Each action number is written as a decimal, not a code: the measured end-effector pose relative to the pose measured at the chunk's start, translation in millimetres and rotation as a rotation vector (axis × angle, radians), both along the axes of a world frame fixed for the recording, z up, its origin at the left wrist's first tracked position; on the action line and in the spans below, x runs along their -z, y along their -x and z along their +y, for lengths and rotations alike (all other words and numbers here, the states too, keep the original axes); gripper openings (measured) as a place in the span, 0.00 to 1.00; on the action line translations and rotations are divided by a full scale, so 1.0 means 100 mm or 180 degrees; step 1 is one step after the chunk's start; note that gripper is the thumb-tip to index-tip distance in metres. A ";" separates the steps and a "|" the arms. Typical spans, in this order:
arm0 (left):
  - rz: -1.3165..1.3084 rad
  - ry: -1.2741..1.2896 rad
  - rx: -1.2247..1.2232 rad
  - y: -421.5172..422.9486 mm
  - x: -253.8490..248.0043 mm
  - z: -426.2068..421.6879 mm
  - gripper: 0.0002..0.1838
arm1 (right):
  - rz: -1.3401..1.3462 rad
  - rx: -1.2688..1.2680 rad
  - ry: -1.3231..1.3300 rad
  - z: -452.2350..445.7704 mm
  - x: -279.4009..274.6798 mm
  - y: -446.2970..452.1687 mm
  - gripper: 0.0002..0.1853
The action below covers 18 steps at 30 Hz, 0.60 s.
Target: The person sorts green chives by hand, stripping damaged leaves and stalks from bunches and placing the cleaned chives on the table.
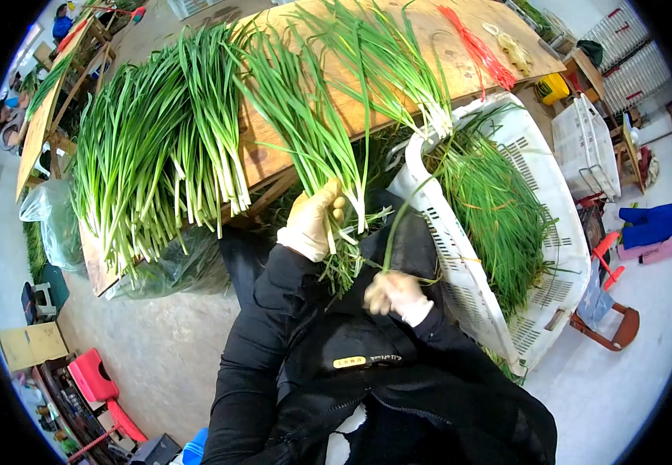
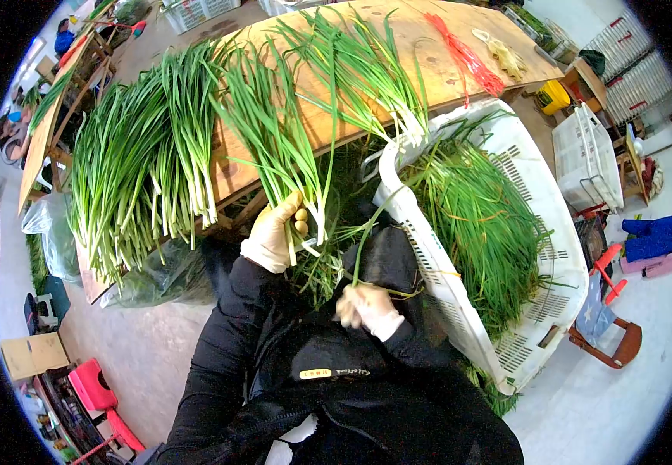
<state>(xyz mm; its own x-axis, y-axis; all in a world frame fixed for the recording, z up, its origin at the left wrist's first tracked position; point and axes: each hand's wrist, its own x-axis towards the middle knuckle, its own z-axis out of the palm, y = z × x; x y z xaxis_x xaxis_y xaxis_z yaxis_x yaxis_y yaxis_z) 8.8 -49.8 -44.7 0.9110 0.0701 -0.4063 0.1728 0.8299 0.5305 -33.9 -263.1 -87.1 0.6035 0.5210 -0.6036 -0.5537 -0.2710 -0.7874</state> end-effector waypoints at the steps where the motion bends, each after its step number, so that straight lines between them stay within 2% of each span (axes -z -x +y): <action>1: -0.0002 -0.0006 0.0053 0.03 0.04 0.03 0.05 | 0.0872 -0.1051 0.0503 -0.11 0.31 0.00 0.26; 2: -0.0006 -0.0014 0.0111 0.04 0.08 0.05 0.05 | -0.0046 -0.2451 0.1520 0.03 0.01 -0.10 0.32; 4: 0.0037 0.0016 0.0189 0.08 0.06 0.05 0.05 | -0.0586 -0.0256 0.0658 0.04 0.01 -0.24 0.34; 5: 0.0063 0.0053 0.0267 0.11 0.06 0.04 0.05 | -0.1645 -0.0718 0.0676 0.04 -0.11 -0.46 0.36; 6: 0.0056 0.0041 0.0284 0.11 0.06 0.03 0.05 | -0.1813 -0.0611 0.0432 0.16 -0.36 -0.55 0.34; 8: 0.0048 -0.0106 0.0317 0.11 0.07 0.00 0.05 | -0.1638 -0.0377 -0.0466 0.36 -0.36 -0.67 0.28; 10: 0.0082 -0.0094 0.0216 0.12 0.05 -0.02 0.06 | -0.0584 -0.0354 -0.0930 0.52 -0.43 -0.75 0.24; 12: 0.0041 -0.0508 -0.0039 0.15 -0.02 -0.03 0.08 | -0.0573 -0.0337 -0.0985 0.56 -0.38 -0.75 0.20; 14: -0.0102 -0.0903 -0.0051 0.19 -0.13 -0.04 0.10 | -0.2247 -0.0145 0.0163 0.62 -0.34 -0.65 0.16; 15: -0.0190 -0.1016 -0.0096 0.18 -0.11 -0.06 0.10 | -0.3101 -0.0512 0.1076 0.61 -0.39 -0.64 0.15; 18: -0.0206 -0.1184 -0.0197 0.15 0.00 -0.09 0.10 | -0.3107 -0.0417 0.0780 0.62 -0.34 -0.57 0.15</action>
<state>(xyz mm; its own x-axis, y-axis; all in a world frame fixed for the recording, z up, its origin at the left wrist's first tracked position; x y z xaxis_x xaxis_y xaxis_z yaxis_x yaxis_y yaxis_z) -6.6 -59.3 -44.8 0.9234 0.2575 -0.2845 0.0847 0.5863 0.8056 22.8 -201.5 -53.2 0.8371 0.5465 0.0234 0.3474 -0.4981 -0.7945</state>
